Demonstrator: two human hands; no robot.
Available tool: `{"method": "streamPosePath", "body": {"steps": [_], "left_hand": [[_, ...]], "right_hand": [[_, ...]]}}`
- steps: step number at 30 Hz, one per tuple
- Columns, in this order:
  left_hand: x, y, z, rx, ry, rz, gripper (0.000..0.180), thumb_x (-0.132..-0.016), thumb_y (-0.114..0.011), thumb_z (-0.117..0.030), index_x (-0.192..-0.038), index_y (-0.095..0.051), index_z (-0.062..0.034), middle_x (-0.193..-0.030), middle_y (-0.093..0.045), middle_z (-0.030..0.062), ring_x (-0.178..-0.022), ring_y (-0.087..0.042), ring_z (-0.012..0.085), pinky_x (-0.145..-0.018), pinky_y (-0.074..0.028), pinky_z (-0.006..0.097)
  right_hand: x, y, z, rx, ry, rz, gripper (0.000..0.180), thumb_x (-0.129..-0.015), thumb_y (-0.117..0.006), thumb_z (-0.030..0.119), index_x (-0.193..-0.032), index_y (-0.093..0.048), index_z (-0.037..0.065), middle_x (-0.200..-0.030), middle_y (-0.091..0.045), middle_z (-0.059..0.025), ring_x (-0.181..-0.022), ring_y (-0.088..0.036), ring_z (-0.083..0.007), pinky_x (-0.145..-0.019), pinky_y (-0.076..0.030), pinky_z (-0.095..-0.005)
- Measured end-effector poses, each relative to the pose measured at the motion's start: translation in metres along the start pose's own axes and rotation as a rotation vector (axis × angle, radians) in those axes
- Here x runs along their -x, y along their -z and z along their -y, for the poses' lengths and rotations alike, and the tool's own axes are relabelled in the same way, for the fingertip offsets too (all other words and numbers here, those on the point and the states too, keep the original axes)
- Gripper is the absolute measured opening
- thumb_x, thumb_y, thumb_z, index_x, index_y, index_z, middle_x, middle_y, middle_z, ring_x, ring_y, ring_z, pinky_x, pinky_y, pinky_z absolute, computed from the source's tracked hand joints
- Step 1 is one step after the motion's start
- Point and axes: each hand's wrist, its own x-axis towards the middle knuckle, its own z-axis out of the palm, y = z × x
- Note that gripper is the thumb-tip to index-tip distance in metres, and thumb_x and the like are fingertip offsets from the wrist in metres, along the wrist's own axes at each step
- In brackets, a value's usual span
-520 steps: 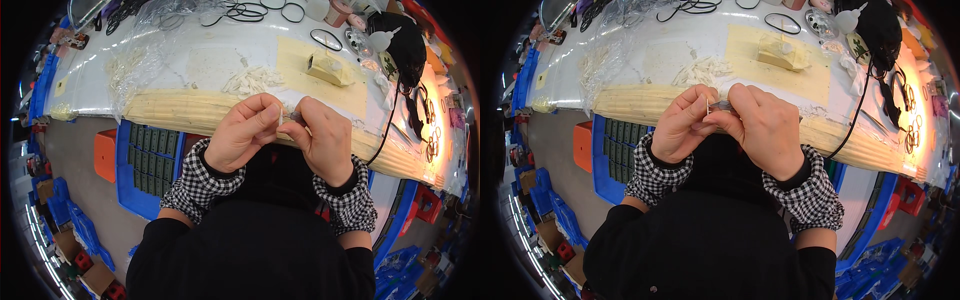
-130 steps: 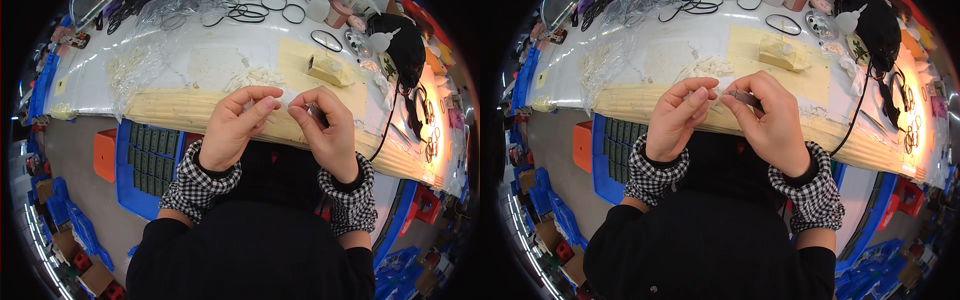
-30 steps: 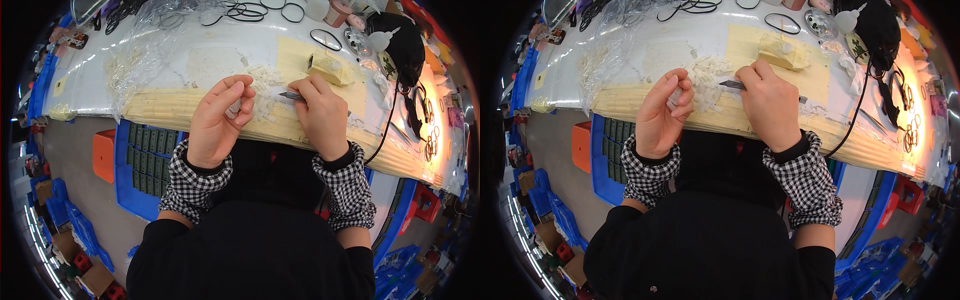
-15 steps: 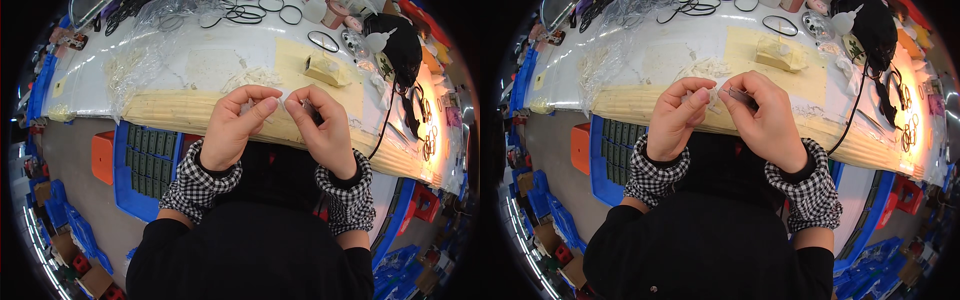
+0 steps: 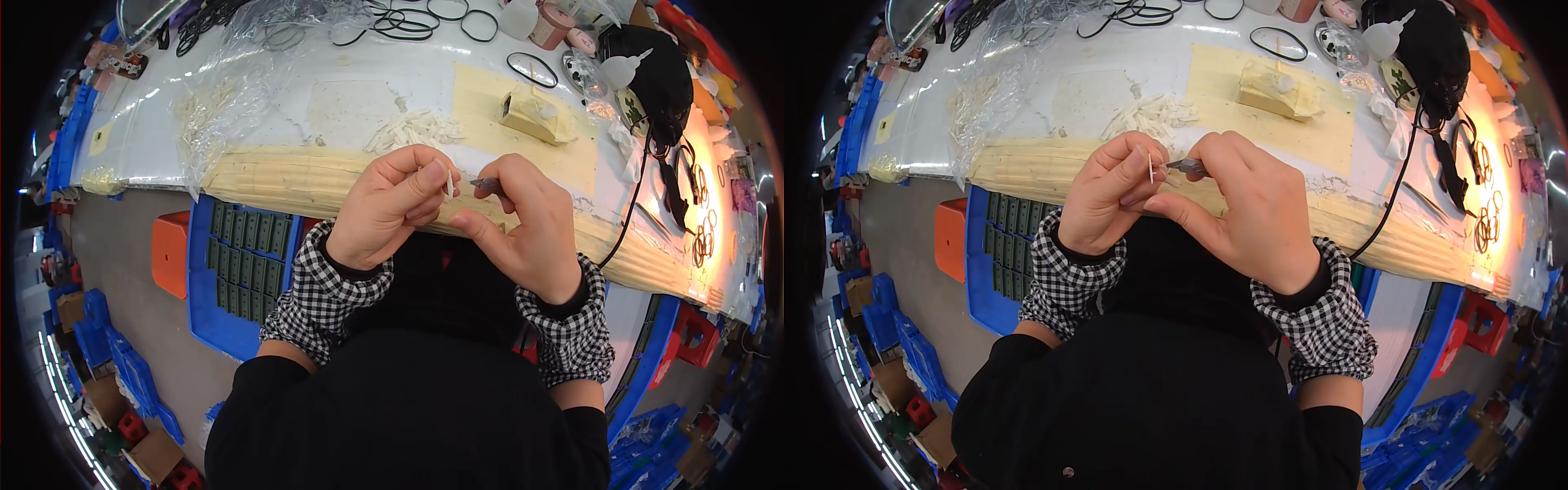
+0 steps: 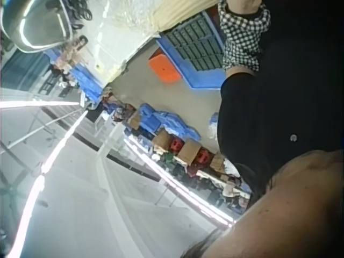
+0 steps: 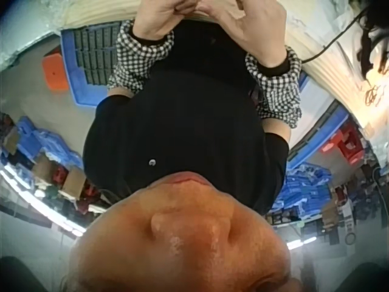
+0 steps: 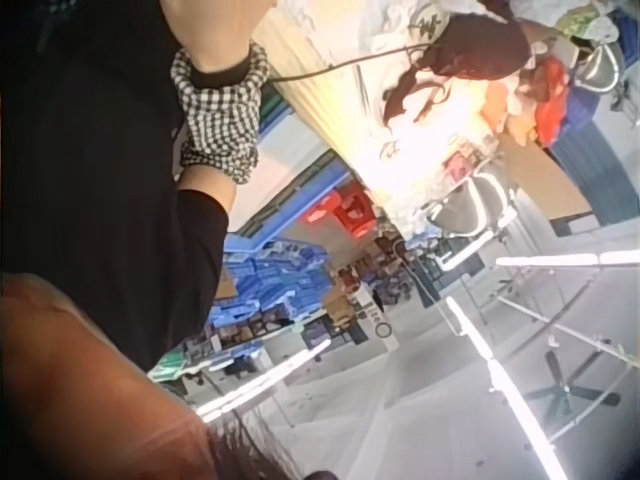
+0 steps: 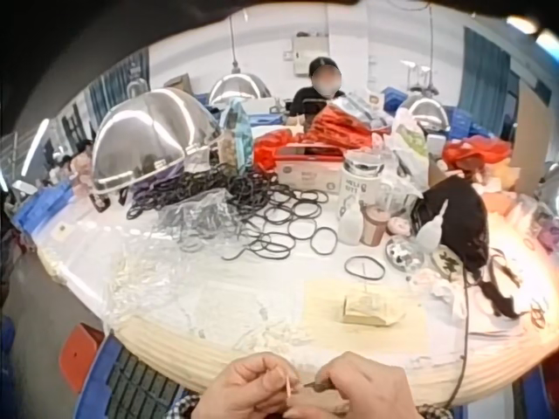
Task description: Assembling small components by attaching white tubes to wire connectors at a factory workbench.
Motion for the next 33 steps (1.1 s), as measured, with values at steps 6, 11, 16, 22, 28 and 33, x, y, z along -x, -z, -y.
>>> {"method": "streamPosePath", "body": {"steps": [6, 11, 16, 22, 28, 33], "left_hand": [[-0.0002, 0.0062, 0.0056, 0.011, 0.011, 0.07, 0.014, -0.094, -0.055, -0.016, -0.093, -0.058, -0.0027, -0.076, -0.057, -0.0006, -0.055, -0.036, 0.0027, -0.05, -0.029, 0.017], [-0.0003, 0.0077, 0.0054, -0.009, -0.006, 0.072, 0.013, -0.093, -0.057, -0.016, -0.094, -0.059, -0.0032, -0.074, -0.056, -0.0013, -0.055, -0.037, 0.0027, -0.049, -0.029, 0.017], [-0.0008, 0.0081, 0.0058, -0.018, -0.006, 0.079, 0.013, -0.092, -0.057, -0.016, -0.093, -0.06, -0.0034, -0.072, -0.054, -0.0026, -0.055, -0.036, 0.0022, -0.049, -0.029, 0.017], [-0.0014, 0.0093, 0.0062, -0.041, -0.008, 0.087, 0.012, -0.092, -0.058, -0.016, -0.092, -0.061, -0.0034, -0.066, -0.048, -0.0056, -0.054, -0.035, 0.0015, -0.048, -0.027, 0.017], [-0.0015, 0.0102, 0.0046, -0.059, -0.011, 0.103, 0.013, -0.092, -0.058, -0.016, -0.091, -0.06, -0.0032, -0.066, -0.048, -0.0058, -0.053, -0.034, 0.0013, -0.047, -0.027, 0.017], [-0.001, 0.0099, 0.0038, -0.069, -0.016, 0.106, 0.013, -0.092, -0.058, -0.016, -0.09, -0.06, -0.0033, -0.067, -0.05, -0.0051, -0.053, -0.035, 0.0013, -0.047, -0.027, 0.017]], "right_hand": [[0.0039, -0.0087, -0.0028, 0.173, 0.032, -0.033, 0.04, -0.077, -0.065, 0.044, -0.075, -0.048, 0.008, -0.063, -0.052, -0.0034, -0.052, -0.054, -0.0205, -0.045, -0.041, -0.03], [0.0035, -0.0108, -0.0029, 0.173, 0.039, -0.031, 0.039, -0.078, -0.064, 0.044, -0.074, -0.047, 0.008, -0.062, -0.05, -0.0033, -0.052, -0.053, -0.0206, -0.045, -0.04, -0.0305], [0.003, -0.0092, -0.0022, 0.176, 0.041, -0.01, 0.039, -0.079, -0.064, 0.044, -0.075, -0.048, 0.009, -0.061, -0.049, -0.0035, -0.052, -0.052, -0.0209, -0.045, -0.04, -0.031], [0.0026, -0.0083, -0.0018, 0.186, 0.055, -0.009, 0.039, -0.079, -0.063, 0.044, -0.074, -0.049, 0.009, -0.06, -0.047, -0.0036, -0.051, -0.051, -0.0212, -0.044, -0.039, -0.0317], [0.0029, -0.009, -0.0027, 0.197, 0.056, -0.004, 0.038, -0.078, -0.063, 0.045, -0.073, -0.05, 0.009, -0.058, -0.045, -0.0031, -0.05, -0.05, -0.0213, -0.043, -0.038, -0.0322], [0.0034, -0.0083, -0.0019, 0.209, 0.064, 0.009, 0.038, -0.077, -0.064, 0.044, -0.073, -0.05, 0.01, -0.058, -0.045, -0.003, -0.049, -0.05, -0.0211, -0.043, -0.038, -0.0322]]}}
